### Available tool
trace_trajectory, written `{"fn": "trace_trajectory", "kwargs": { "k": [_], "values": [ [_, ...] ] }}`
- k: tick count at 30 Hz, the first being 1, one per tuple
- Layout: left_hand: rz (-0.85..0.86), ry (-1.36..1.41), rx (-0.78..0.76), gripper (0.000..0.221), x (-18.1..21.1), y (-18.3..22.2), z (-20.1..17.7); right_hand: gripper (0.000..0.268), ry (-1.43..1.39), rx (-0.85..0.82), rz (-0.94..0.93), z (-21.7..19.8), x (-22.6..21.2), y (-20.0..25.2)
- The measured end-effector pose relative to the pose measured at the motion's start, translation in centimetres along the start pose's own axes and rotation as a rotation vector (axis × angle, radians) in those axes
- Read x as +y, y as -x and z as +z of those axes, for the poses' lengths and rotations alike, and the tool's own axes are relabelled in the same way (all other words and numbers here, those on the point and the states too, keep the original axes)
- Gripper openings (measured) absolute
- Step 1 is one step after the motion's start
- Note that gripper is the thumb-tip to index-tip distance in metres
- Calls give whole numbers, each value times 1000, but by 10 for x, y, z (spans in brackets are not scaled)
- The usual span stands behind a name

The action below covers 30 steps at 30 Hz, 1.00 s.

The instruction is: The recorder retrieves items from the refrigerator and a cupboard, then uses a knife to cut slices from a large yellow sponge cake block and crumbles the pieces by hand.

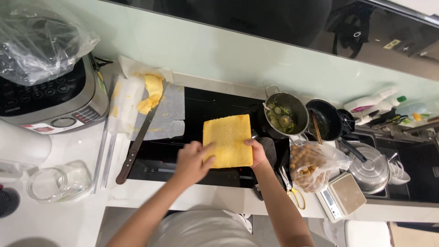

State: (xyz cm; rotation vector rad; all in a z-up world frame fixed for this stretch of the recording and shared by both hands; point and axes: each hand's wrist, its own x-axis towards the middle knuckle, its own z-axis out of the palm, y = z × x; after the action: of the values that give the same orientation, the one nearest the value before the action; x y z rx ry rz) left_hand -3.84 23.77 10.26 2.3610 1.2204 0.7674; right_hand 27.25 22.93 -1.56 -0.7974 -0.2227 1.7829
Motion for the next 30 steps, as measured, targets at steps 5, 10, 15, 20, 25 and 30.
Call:
{"fn": "trace_trajectory", "kwargs": {
  "k": [5,10,15,20,25,30],
  "values": [
    [-24,106,-99,42,9,-10,33,64,3,58,40,5,9,4],
    [-19,-269,-94,51,-48,-28,3,61,8,131,-15,30,-19,20],
    [-16,-543,-168,52,-142,-35,-5,56,252,195,-28,112,-43,17],
    [-37,-563,32,25,-198,-54,7,115,1350,558,-39,192,4,-22],
    [-107,-586,96,26,-224,-79,12,132,1722,771,314,262,70,-67],
    [-208,-495,68,21,-203,-86,-7,136,2020,683,445,259,98,-68]
  ]
}}
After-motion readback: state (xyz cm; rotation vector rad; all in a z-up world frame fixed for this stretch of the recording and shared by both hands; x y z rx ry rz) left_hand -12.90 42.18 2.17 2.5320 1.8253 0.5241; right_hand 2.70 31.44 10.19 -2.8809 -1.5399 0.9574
